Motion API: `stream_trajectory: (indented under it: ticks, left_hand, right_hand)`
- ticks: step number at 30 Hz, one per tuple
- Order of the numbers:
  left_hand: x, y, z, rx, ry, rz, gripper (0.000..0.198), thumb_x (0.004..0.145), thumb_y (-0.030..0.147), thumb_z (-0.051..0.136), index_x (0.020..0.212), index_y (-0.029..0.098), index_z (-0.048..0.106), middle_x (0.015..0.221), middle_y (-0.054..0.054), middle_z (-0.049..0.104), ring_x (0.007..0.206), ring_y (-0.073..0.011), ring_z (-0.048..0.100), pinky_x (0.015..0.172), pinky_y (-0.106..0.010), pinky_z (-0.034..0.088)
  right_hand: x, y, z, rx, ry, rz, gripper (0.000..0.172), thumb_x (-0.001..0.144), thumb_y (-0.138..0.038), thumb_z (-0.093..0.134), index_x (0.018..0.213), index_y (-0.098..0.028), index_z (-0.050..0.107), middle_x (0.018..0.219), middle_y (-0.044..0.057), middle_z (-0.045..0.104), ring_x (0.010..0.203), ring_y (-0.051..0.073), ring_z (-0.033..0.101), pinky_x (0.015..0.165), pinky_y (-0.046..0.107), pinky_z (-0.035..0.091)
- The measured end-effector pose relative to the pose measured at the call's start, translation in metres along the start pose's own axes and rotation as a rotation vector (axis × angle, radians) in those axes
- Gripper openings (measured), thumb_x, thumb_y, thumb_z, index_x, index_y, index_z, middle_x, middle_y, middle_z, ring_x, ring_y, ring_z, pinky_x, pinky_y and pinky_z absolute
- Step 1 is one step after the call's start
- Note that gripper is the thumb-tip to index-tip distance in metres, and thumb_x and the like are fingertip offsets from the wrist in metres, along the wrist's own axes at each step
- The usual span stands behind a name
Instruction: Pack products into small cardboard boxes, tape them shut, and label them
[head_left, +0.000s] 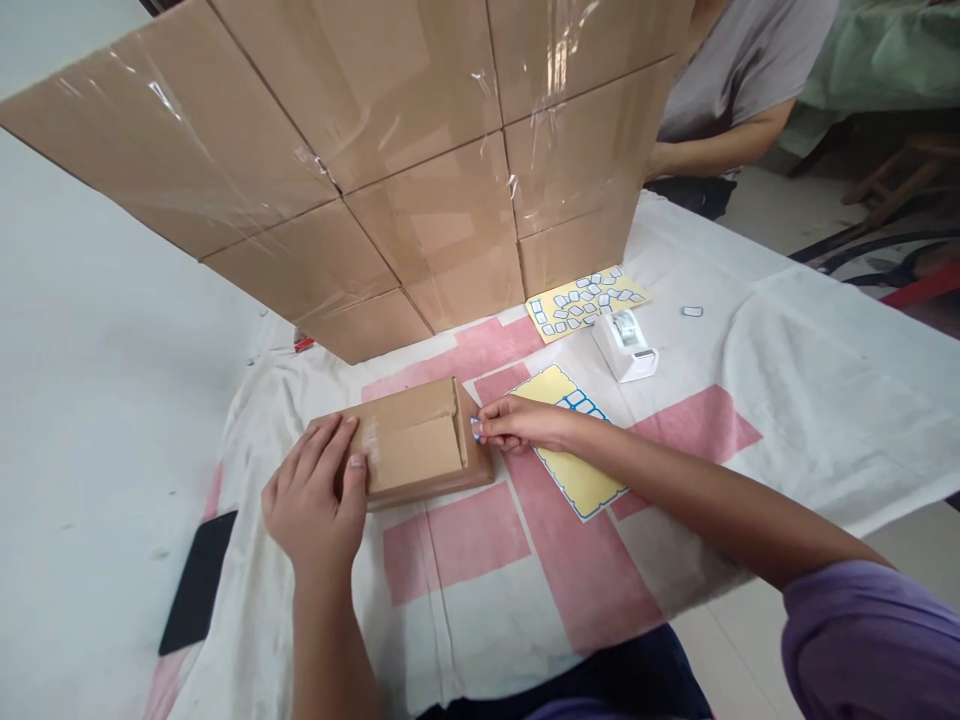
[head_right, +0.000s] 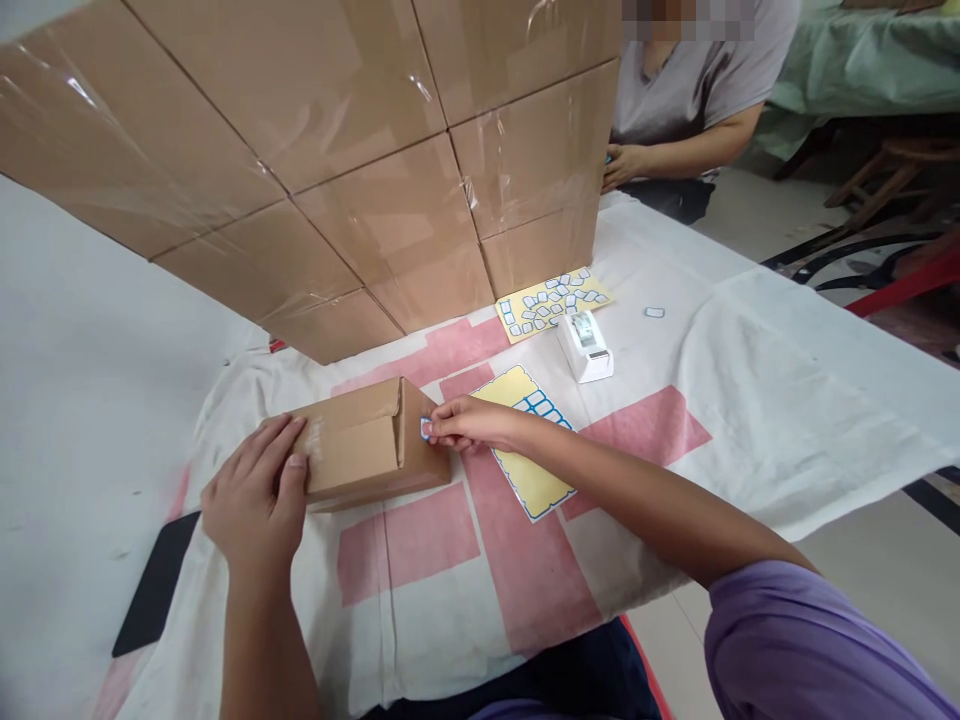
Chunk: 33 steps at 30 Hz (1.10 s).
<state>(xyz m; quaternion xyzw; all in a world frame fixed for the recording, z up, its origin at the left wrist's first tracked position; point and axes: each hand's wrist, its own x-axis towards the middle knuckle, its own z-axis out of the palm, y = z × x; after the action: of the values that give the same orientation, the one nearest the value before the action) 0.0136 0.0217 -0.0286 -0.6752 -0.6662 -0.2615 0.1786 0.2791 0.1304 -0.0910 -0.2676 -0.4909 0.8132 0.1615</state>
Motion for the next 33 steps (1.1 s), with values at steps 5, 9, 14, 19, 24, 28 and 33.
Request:
stream_trajectory:
  ticks: [5,9,14,19,24,28,33]
  left_hand:
    - [0.000,0.000,0.000,0.010,0.005,0.008,0.038,0.099,0.035,0.048,0.134,0.032,0.062,0.139,-0.003,0.065,0.131,-0.0284,0.058,0.099,-0.045,0.039]
    - [0.001,0.004,-0.002,0.015,-0.001,-0.004,0.038,0.100,0.035,0.047,0.134,0.032,0.062,0.140,-0.003,0.065,0.131,-0.0280,0.058,0.099,-0.044,0.038]
    - [0.001,0.008,-0.002,0.013,-0.013,-0.020,0.037,0.099,0.035,0.048,0.133,0.031,0.063,0.138,-0.004,0.065,0.131,-0.0283,0.057,0.102,-0.045,0.038]
    - [0.001,-0.004,0.000,-0.053,-0.051,-0.015,0.038,0.099,0.038,0.046,0.133,0.032,0.063,0.140,-0.001,0.064,0.134,-0.0251,0.054,0.106,-0.041,0.041]
    - [-0.001,-0.014,0.002,-0.144,-0.058,0.015,0.041,0.098,0.041,0.045,0.133,0.031,0.064,0.148,-0.002,0.057,0.137,-0.0278,0.051,0.115,-0.044,0.038]
    - [-0.005,-0.003,-0.002,-0.101,-0.047,-0.240,0.048,0.097,0.048,0.043,0.137,0.029,0.061,0.163,-0.007,0.037,0.139,-0.0361,0.048,0.109,-0.053,0.045]
    - [-0.019,0.030,-0.026,-0.205,-0.006,-0.250,0.055,0.092,0.054,0.044,0.141,0.033,0.056,0.158,-0.006,0.044,0.135,-0.0396,0.052,0.104,-0.059,0.049]
  right_hand:
    - [-0.001,0.006,-0.002,-0.162,0.258,-0.086,0.054,0.068,-0.058,0.085,0.076,-0.019,0.049,0.059,-0.010,0.043,0.042,0.002,0.032,0.036,0.016,0.020]
    - [-0.005,0.004,-0.002,-0.188,0.292,-0.213,0.069,0.066,-0.044,0.089,0.120,-0.023,0.052,0.091,-0.004,0.059,0.050,0.005,0.051,0.037,0.018,0.034]
    - [0.003,0.002,-0.010,-0.214,0.105,-0.267,0.059,0.076,-0.046,0.081,0.124,-0.025,0.053,0.097,-0.001,0.062,0.056,0.006,0.055,0.037,0.017,0.036]
    - [0.009,0.004,-0.015,-0.224,0.006,-0.301,0.047,0.076,-0.044,0.082,0.100,-0.023,0.048,0.081,-0.004,0.063,0.061,0.010,0.058,0.040,0.017,0.033]
    - [-0.010,0.000,-0.009,-0.385,-0.005,-0.328,0.051,0.072,-0.042,0.085,0.101,-0.024,0.047,0.088,-0.004,0.063,0.074,0.014,0.061,0.060,0.024,0.048]
    - [-0.033,-0.004,0.020,-0.667,0.130,-0.299,0.079,0.060,-0.044,0.091,0.122,-0.022,0.047,0.109,0.005,0.064,0.092,0.023,0.064,0.073,0.033,0.052]
    - [-0.085,0.005,0.076,-0.745,0.480,-0.350,0.130,0.041,-0.039,0.095,0.147,-0.020,0.025,0.137,0.018,0.053,0.118,0.035,0.059,0.093,0.044,0.052]
